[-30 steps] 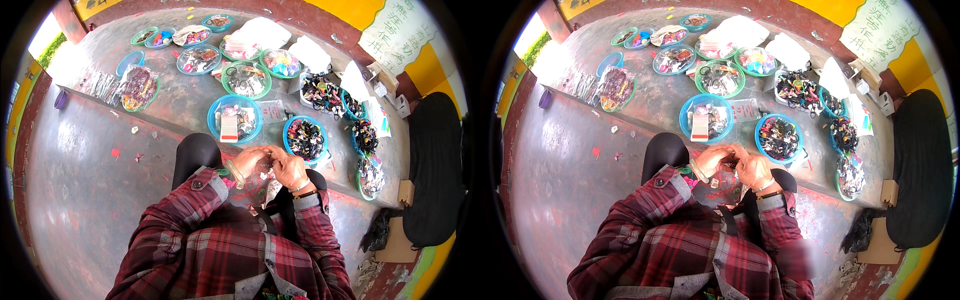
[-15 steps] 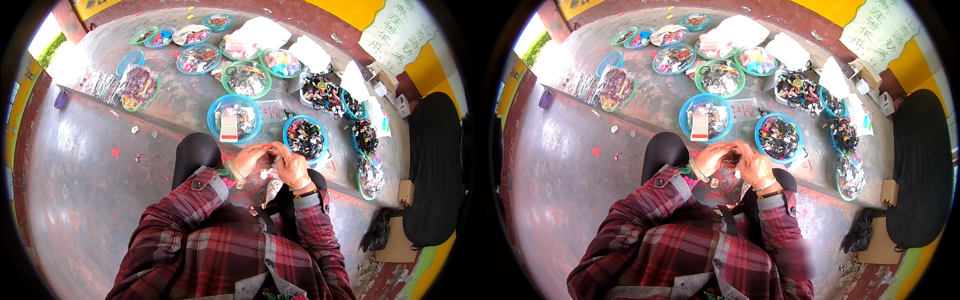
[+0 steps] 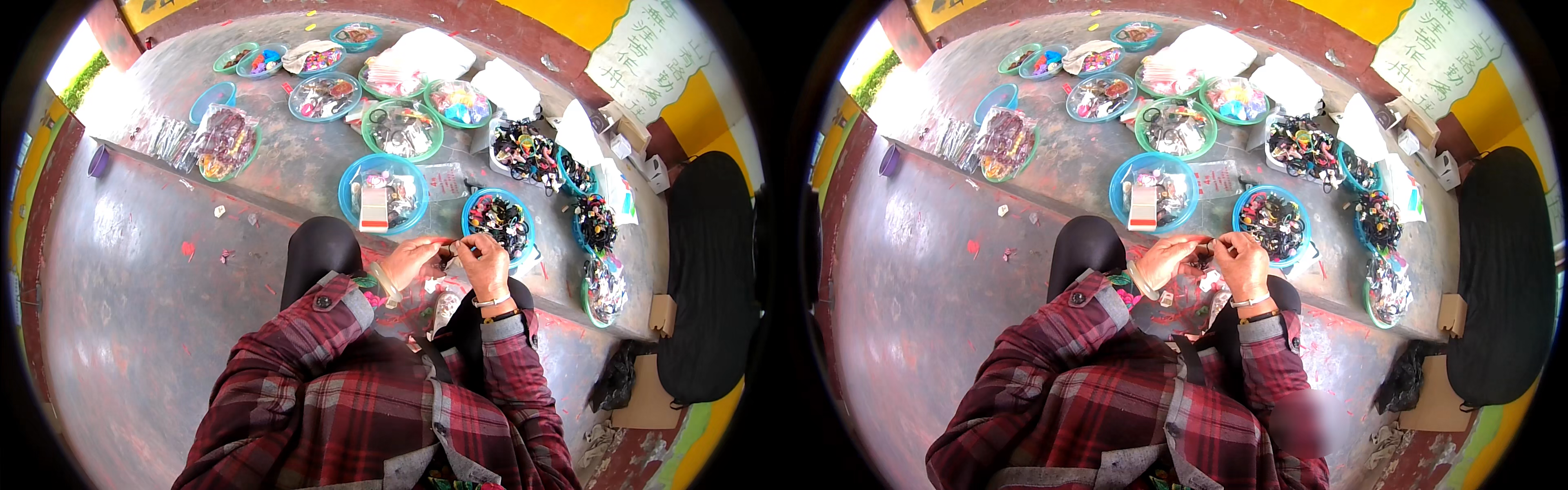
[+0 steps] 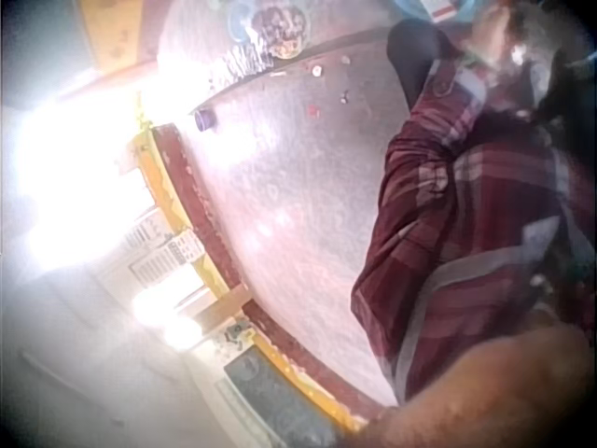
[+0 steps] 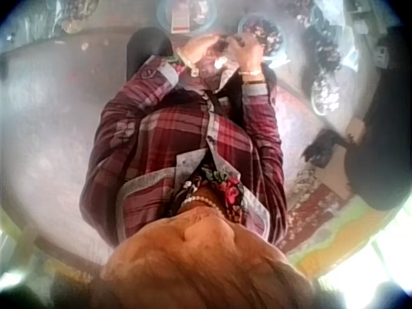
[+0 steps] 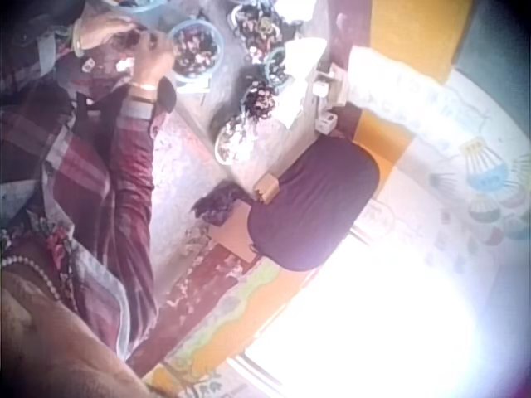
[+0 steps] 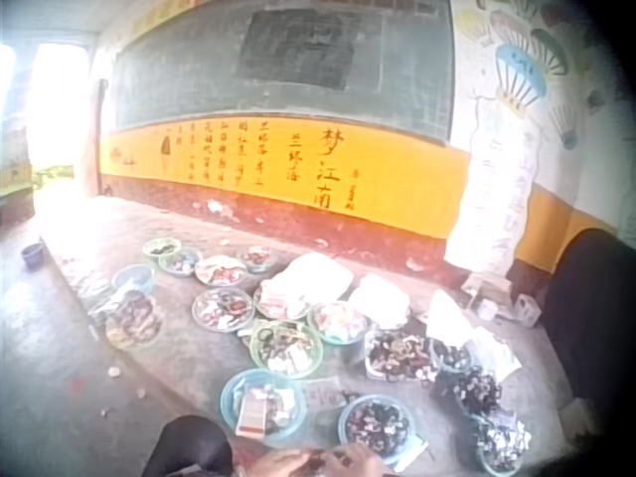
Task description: The person sits on the floor and packs small hair accessories into clear plastic bags. They pick up items from blue bowls, place them into bags, and seal them. The person handles the items one by one, organizing them into individual packages.
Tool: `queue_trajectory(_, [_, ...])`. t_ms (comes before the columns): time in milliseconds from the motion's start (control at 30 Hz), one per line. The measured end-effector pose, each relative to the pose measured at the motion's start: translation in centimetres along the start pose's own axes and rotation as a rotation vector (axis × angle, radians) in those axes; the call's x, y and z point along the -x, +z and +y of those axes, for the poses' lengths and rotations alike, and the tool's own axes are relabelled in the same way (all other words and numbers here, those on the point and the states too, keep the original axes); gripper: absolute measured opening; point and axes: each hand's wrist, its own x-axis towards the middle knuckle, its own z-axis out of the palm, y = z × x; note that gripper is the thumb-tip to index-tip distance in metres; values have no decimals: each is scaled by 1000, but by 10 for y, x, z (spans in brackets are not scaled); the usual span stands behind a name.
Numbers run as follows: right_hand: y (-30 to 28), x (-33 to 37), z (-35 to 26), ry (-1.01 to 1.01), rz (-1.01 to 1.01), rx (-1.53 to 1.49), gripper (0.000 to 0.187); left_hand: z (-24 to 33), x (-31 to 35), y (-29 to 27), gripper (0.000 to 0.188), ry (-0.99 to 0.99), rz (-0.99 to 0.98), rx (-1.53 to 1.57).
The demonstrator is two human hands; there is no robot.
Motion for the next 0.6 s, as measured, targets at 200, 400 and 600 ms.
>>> queue_trajectory(200, [-4,3,-6,-123,4,38,7,3,0,-3,38,-83,17,123])
queue_trajectory(400, [-7,-2,-17,-435,-54,172,7,-2,0,-5,37,-128,30,56])
queue_trajectory(600, [-4,0,-7,-436,-250,212,10,5,3,3,38,-131,-33,41])
